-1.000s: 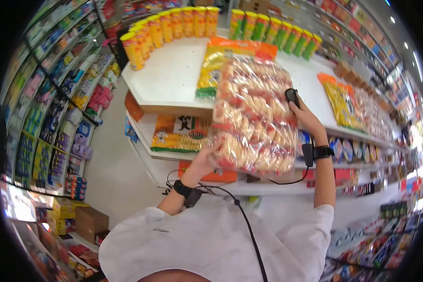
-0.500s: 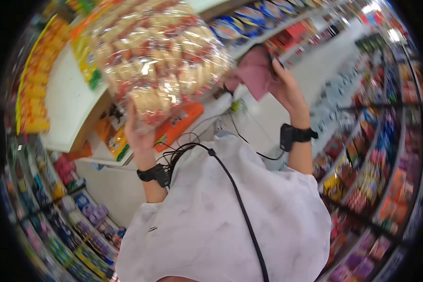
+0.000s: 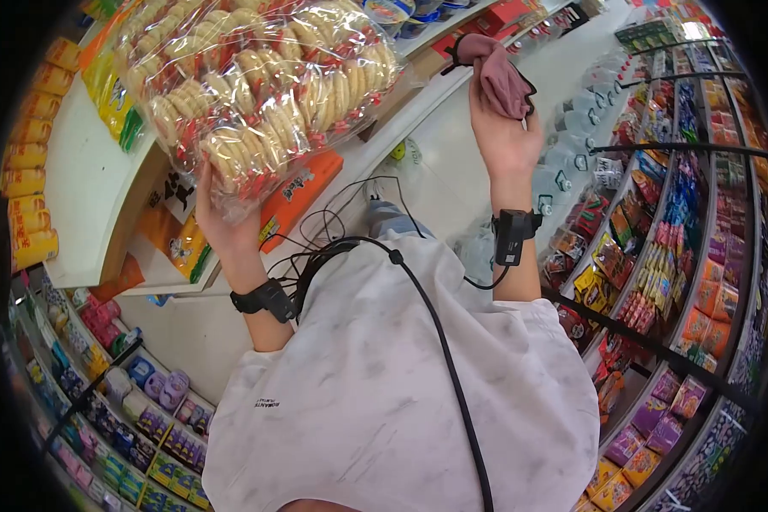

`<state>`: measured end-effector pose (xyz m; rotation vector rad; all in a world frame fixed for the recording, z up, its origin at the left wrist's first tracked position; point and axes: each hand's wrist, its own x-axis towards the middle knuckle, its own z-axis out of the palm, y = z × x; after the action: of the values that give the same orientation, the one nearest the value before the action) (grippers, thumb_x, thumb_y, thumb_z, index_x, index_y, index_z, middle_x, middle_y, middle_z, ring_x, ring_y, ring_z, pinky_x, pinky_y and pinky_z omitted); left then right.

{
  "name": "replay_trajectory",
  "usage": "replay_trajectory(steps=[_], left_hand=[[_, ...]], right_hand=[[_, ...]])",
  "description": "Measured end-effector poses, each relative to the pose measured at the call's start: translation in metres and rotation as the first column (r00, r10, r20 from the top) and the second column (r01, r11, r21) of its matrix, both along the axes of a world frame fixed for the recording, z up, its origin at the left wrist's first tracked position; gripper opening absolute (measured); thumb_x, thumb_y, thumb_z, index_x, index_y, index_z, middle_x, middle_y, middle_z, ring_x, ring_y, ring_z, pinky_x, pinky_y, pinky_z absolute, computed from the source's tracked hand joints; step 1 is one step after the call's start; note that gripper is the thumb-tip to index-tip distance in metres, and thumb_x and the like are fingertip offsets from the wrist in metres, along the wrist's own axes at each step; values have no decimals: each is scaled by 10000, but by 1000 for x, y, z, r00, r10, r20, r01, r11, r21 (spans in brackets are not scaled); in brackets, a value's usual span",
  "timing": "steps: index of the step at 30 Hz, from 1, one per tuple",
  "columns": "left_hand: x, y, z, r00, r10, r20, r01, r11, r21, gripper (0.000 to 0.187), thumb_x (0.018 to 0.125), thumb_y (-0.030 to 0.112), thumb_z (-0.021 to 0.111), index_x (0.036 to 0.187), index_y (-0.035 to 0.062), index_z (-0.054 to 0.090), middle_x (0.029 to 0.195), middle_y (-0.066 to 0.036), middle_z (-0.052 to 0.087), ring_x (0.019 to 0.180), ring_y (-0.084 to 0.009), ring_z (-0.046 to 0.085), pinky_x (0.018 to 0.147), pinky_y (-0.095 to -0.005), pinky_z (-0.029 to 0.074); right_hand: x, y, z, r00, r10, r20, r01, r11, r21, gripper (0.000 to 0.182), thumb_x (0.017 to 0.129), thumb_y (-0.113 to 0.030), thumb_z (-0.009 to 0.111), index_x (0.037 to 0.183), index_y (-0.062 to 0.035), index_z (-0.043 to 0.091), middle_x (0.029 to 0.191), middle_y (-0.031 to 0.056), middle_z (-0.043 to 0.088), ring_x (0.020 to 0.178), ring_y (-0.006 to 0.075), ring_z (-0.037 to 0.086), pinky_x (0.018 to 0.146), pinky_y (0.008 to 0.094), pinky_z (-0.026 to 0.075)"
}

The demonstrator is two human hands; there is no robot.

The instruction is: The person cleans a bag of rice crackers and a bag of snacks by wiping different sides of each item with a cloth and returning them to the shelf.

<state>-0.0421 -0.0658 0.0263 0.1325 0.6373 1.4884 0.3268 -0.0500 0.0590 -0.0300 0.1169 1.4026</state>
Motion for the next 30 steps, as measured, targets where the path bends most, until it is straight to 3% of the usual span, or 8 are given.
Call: replay_trajectory(steps=[3,7,13,16,20,24,27,30], left_hand=[[6,-2,11,999,-20,25,20,1000,4,452,968,208,561,1402,110,480,1386,-65,534,1304,-261,503,1067,-526,421],[3,1,-4,995,96,20,-95,995,-39,422,964,251,574,1344,73,524,1344,-58,561,1294,-254,512,1062,-527,434],[16,-10,13,959,165,231,-179,983,43,589,956,435,552,1406,62,475,1429,-114,511,1315,-296,485,1111,-511,373],[10,-20,6,895,163,416,-210,975,71,690,943,528,508,1453,70,429,1463,-149,475,1343,-333,450,1127,-521,335],[-6,-37,-23,862,371,345,-410,911,45,731,946,558,464,1493,83,368,1483,-196,442,1364,-364,422,1121,-533,329],[-23,-51,-24,446,589,673,-623,745,-239,689,969,556,421,1474,90,377,1484,-217,426,1366,-361,416,1086,-506,372],[-16,-52,-14,520,625,582,-596,754,-276,681,970,573,451,1444,85,406,1441,-209,470,1332,-341,462,1072,-478,394],[-18,-43,-25,965,255,61,-260,962,84,713,966,568,513,1462,71,382,1400,-160,514,1272,-268,516,1057,-400,419]], right_hand=[[-6,10,-13,999,-12,53,19,990,-141,583,1007,-348,380,1464,13,374,1512,210,401,1405,377,374,1193,518,285],[-21,36,-45,646,360,673,-124,920,-373,577,1012,-406,468,1440,-21,426,1415,164,528,1317,310,498,1135,517,362],[-65,49,-28,459,610,647,-708,690,-149,615,1023,-501,454,1416,-28,455,1395,165,545,1257,322,553,1067,532,432],[-57,59,-42,266,535,801,-535,774,-339,590,1008,-447,525,1409,-19,462,1360,174,579,1166,305,631,999,519,494],[-60,64,-41,343,553,759,-536,779,-325,530,1013,-391,537,1393,-26,485,1347,142,591,1202,262,603,1010,457,489],[-54,71,-48,333,582,742,-601,737,-308,522,1017,-381,534,1395,-25,486,1366,134,580,1232,251,582,1034,431,468],[-54,69,-43,298,590,751,-678,684,-269,496,1017,-363,540,1393,-42,497,1286,114,632,1128,216,642,930,388,534],[-58,68,-48,312,551,774,-569,760,-312,502,1016,-366,553,1420,-77,484,1127,52,696,1004,167,684,817,331,564]])
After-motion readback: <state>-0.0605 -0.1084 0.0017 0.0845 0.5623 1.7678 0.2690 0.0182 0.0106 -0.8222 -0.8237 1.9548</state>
